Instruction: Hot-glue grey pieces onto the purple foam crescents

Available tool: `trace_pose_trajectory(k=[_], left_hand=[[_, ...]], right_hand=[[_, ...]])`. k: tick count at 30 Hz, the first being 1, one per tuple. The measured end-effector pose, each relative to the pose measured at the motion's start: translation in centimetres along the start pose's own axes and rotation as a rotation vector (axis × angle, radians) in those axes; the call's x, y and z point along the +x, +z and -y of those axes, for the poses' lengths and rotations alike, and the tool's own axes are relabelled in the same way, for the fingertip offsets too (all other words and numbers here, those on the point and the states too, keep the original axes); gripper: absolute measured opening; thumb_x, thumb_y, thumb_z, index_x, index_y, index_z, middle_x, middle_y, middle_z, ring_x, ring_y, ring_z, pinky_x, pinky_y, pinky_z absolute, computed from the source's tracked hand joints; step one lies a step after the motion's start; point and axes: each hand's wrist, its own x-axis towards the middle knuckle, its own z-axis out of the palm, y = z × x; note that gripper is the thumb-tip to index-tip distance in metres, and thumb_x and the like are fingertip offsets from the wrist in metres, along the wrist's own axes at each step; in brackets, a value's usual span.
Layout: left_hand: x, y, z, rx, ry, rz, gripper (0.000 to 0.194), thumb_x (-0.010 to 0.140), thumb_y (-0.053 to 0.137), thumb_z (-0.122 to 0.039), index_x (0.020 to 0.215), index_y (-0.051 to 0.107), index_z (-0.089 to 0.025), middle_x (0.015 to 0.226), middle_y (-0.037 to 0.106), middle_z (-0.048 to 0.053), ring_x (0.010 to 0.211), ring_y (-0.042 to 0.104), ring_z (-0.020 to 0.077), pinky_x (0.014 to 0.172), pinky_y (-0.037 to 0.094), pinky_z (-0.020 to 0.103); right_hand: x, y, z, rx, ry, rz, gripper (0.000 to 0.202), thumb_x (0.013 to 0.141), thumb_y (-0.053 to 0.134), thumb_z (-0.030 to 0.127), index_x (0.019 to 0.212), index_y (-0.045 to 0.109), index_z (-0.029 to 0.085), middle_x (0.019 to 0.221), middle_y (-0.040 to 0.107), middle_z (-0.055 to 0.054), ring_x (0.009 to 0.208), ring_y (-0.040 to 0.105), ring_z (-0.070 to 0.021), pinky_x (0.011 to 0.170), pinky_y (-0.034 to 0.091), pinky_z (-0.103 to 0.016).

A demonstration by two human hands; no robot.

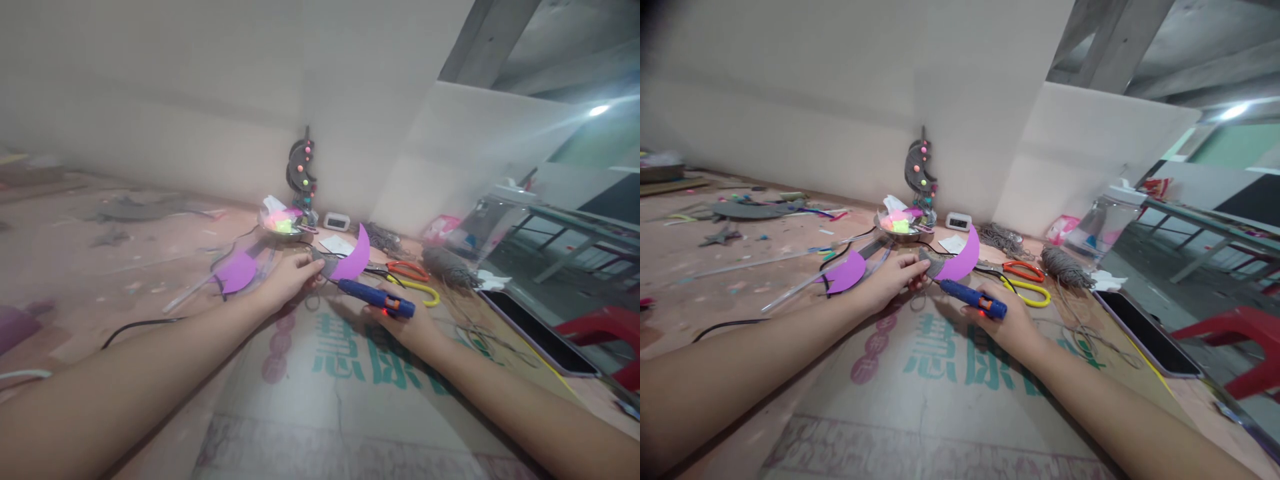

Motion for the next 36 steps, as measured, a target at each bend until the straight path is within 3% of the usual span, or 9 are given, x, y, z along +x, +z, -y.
trace_pose_trajectory(k=[10,20,36], left_hand=[[-0.35,0.05,-0.38,-0.006,-0.038,0.008,0.029,0.082,0.059,-0.038,0.066,0.049,-0.016,0.055,0.055,-0.003,0.037,0.039,0.0043,0.037,0.025,0.018],[-0.03,-0.19,0.42,0.006,0.005,0.022,0.03,0.082,0.06,-0.041,0.067,0.051,-0.016,0.056,0.056,-0.001,0.04,0.042,0.006,0.038,0.027,0.018],[-0.2,-0.02,-0.04,0.028,-0.021,0.006,0.029,0.082,0.059,-0.04,0.067,0.052,-0.016,0.055,0.055,-0.002,0.039,0.041,0.0055,0.037,0.026,0.019]], right_hand=[[0.16,-0.05,0.34,-0.003,0.016,-0.008,0.021,0.082,0.062,0.038,0.073,0.053,0.021,0.067,0.055,0.002,0.062,0.051,-0.0146,0.057,0.038,-0.026],[0.08,0.0,0.09,-0.034,0.016,-0.013,0.019,0.082,0.06,0.035,0.073,0.053,0.021,0.067,0.056,0.002,0.062,0.052,-0.0152,0.057,0.038,-0.027],[0.15,0.17,0.04,-0.033,0.084,-0.033,0.022,0.08,0.061,0.039,0.072,0.052,0.021,0.066,0.055,0.002,0.061,0.05,-0.0151,0.057,0.038,-0.027]])
